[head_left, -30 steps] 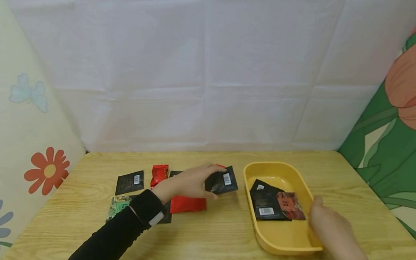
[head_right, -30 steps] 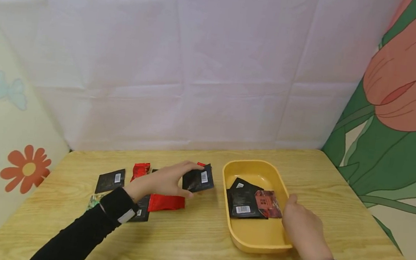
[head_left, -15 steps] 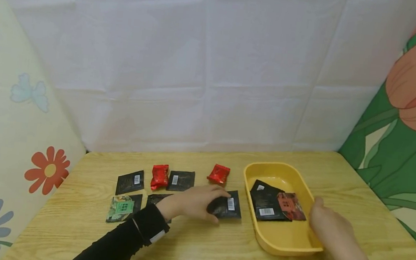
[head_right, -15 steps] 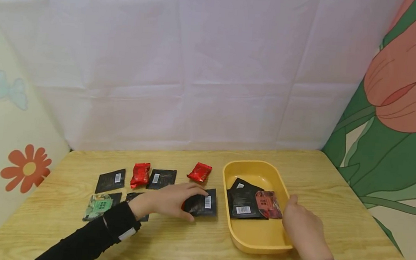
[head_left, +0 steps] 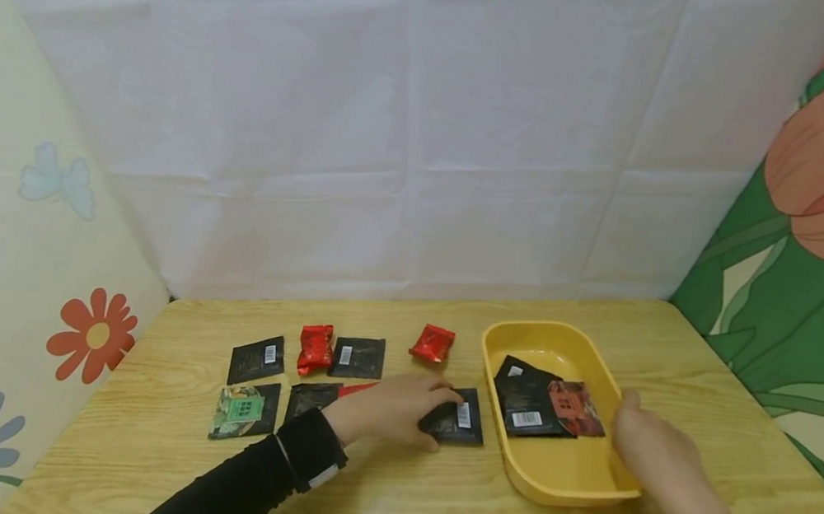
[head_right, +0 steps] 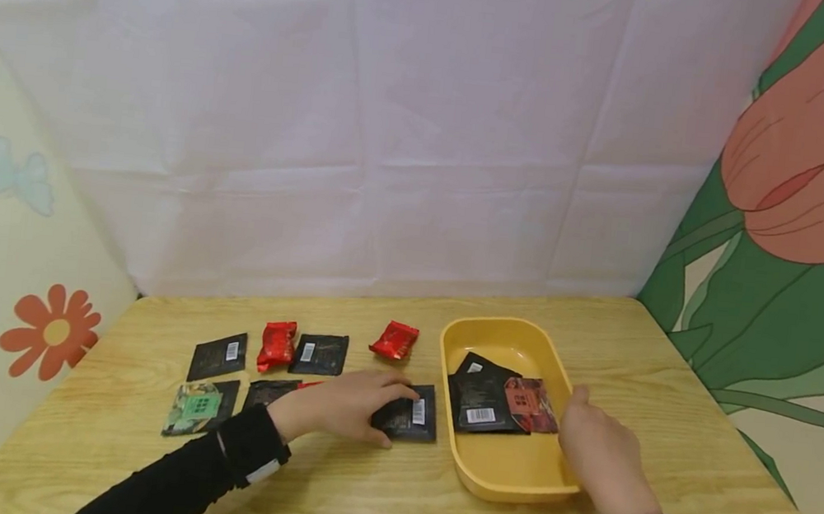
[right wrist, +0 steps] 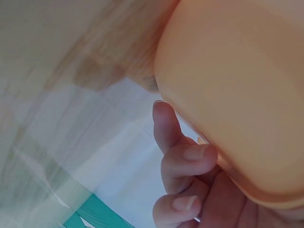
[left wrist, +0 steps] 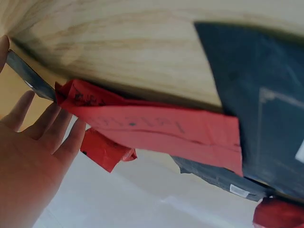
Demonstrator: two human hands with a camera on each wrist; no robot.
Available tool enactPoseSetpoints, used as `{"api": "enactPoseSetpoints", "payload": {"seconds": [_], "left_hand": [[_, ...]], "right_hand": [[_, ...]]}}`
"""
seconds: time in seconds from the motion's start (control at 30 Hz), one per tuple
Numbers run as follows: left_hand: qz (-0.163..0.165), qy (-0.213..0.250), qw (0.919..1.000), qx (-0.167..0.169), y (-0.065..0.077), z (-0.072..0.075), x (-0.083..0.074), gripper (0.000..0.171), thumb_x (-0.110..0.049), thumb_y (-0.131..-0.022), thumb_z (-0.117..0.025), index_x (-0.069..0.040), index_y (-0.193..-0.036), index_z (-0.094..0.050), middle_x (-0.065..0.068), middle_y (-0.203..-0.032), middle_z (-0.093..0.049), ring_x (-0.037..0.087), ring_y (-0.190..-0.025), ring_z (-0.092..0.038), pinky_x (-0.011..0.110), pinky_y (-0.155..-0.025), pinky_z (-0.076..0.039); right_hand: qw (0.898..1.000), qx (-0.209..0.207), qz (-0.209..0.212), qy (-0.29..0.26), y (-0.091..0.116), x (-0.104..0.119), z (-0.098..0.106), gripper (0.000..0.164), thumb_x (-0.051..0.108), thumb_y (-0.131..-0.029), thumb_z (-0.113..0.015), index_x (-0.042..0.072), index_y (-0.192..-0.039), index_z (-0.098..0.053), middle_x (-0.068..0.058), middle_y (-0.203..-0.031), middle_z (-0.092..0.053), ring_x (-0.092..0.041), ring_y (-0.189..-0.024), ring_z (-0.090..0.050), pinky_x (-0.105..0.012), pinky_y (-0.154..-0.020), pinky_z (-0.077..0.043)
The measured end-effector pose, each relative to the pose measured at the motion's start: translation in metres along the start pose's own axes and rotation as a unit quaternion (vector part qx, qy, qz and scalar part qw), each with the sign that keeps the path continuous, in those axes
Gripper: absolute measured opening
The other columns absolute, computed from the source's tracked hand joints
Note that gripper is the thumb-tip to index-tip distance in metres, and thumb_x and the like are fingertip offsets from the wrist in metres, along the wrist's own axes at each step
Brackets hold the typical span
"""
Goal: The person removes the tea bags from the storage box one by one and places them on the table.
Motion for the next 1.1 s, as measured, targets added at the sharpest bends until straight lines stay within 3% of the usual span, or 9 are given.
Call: {"api": "enactPoseSetpoints", "payload": {"seconds": [0.17, 0.33, 0.4, 0.53, 0.6, 0.67, 0.77, 0.93, 1.1], "left_hand": [[0.018, -0.010, 0.9997, 0.012, -0.002, -0.004, -0.001, 0.070, -0.049, -0.087, -0.072, -0.024, -0.148, -0.046, 0.005, -0.154, -0.040, 0.022, -0.138, -0.042, 0.039, -0.111, -0.036], [0.019, -0.012, 0.9996, 0.017, -0.003, 0.004, -0.004, 0.068, -0.052, -0.089, -0.069, -0.023, -0.146, -0.049, 0.004, -0.153, -0.041, 0.022, -0.138, -0.041, 0.038, -0.112, -0.035], [0.008, -0.014, 0.9999, -0.003, -0.004, 0.012, -0.007, 0.059, -0.050, -0.091, -0.067, -0.021, -0.141, -0.055, 0.002, -0.144, -0.051, 0.018, -0.130, -0.049, 0.034, -0.107, -0.041], [-0.031, -0.031, 0.9956, -0.084, -0.011, 0.029, -0.017, 0.032, -0.041, -0.097, -0.063, -0.020, -0.121, -0.069, -0.006, -0.109, -0.061, 0.006, -0.096, -0.057, 0.019, -0.082, -0.047], [-0.051, -0.037, 0.9917, -0.113, -0.016, 0.035, -0.026, 0.025, -0.037, -0.100, -0.060, -0.020, -0.115, -0.071, -0.008, -0.102, -0.060, 0.004, -0.088, -0.053, 0.016, -0.076, -0.044], [-0.063, -0.045, 0.9894, -0.122, -0.025, 0.038, -0.036, 0.027, -0.038, -0.102, -0.055, -0.022, -0.118, -0.069, -0.008, -0.106, -0.059, 0.004, -0.089, -0.052, 0.015, -0.076, -0.043], [-0.064, -0.048, 0.9913, -0.105, -0.041, 0.041, -0.050, 0.033, -0.042, -0.103, -0.052, -0.024, -0.128, -0.063, -0.009, -0.119, -0.059, 0.004, -0.100, -0.054, 0.016, -0.086, -0.043], [-0.036, -0.053, 0.9973, -0.037, -0.070, 0.036, -0.063, 0.050, -0.054, -0.098, -0.052, -0.031, -0.143, -0.050, -0.012, -0.138, -0.051, 0.004, -0.125, -0.047, 0.022, -0.107, -0.034], [-0.023, -0.049, 0.9985, 0.008, -0.092, 0.031, -0.067, 0.061, -0.056, -0.096, -0.054, -0.032, -0.150, -0.041, -0.012, -0.149, -0.043, 0.006, -0.137, -0.038, 0.023, -0.113, -0.028]], "right_hand": [[1.000, -0.022, 0.014, -0.004, 0.001, -0.001, 0.000, 0.016, -0.010, -0.094, -0.041, -0.021, -0.105, -0.036, -0.012, -0.061, -0.049, -0.025, -0.053, -0.051, -0.043, -0.044, -0.045], [0.999, -0.033, 0.018, -0.003, 0.001, -0.001, 0.000, 0.015, -0.010, -0.093, -0.040, -0.020, -0.104, -0.036, -0.012, -0.060, -0.049, -0.025, -0.052, -0.051, -0.044, -0.043, -0.045], [0.999, -0.034, 0.021, 0.000, 0.001, 0.000, -0.001, 0.015, -0.010, -0.094, -0.040, -0.021, -0.105, -0.036, -0.012, -0.060, -0.048, -0.024, -0.052, -0.050, -0.043, -0.043, -0.045], [1.000, -0.021, 0.017, 0.003, 0.001, 0.001, 0.000, 0.018, -0.011, -0.095, -0.039, -0.023, -0.107, -0.036, -0.012, -0.061, -0.048, -0.024, -0.052, -0.050, -0.042, -0.044, -0.045], [1.000, -0.014, 0.014, 0.003, 0.001, 0.001, 0.000, 0.018, -0.011, -0.095, -0.038, -0.023, -0.108, -0.035, -0.012, -0.061, -0.048, -0.024, -0.053, -0.050, -0.042, -0.044, -0.045], [1.000, -0.019, 0.018, 0.004, 0.003, 0.000, 0.000, 0.018, -0.011, -0.095, -0.038, -0.023, -0.107, -0.035, -0.012, -0.060, -0.048, -0.024, -0.052, -0.050, -0.042, -0.044, -0.045], [0.999, -0.028, 0.021, 0.001, 0.004, -0.002, -0.001, 0.017, -0.011, -0.094, -0.039, -0.022, -0.106, -0.035, -0.012, -0.060, -0.049, -0.025, -0.051, -0.051, -0.044, -0.043, -0.045], [0.999, -0.029, 0.021, -0.004, 0.005, -0.002, -0.002, 0.018, -0.011, -0.093, -0.039, -0.022, -0.106, -0.035, -0.013, -0.060, -0.050, -0.025, -0.052, -0.051, -0.044, -0.044, -0.046], [0.999, -0.037, 0.023, -0.003, 0.003, -0.001, -0.002, 0.017, -0.012, -0.093, -0.039, -0.022, -0.106, -0.036, -0.012, -0.060, -0.049, -0.025, -0.052, -0.051, -0.044, -0.043, -0.045]]}}
Point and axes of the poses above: each hand's wrist, its own y-axis away from the middle knuckle, its own z-axis out of the back of the hand, x = y × z, the point moved 3 cm from there along -y, towards the middle knuckle
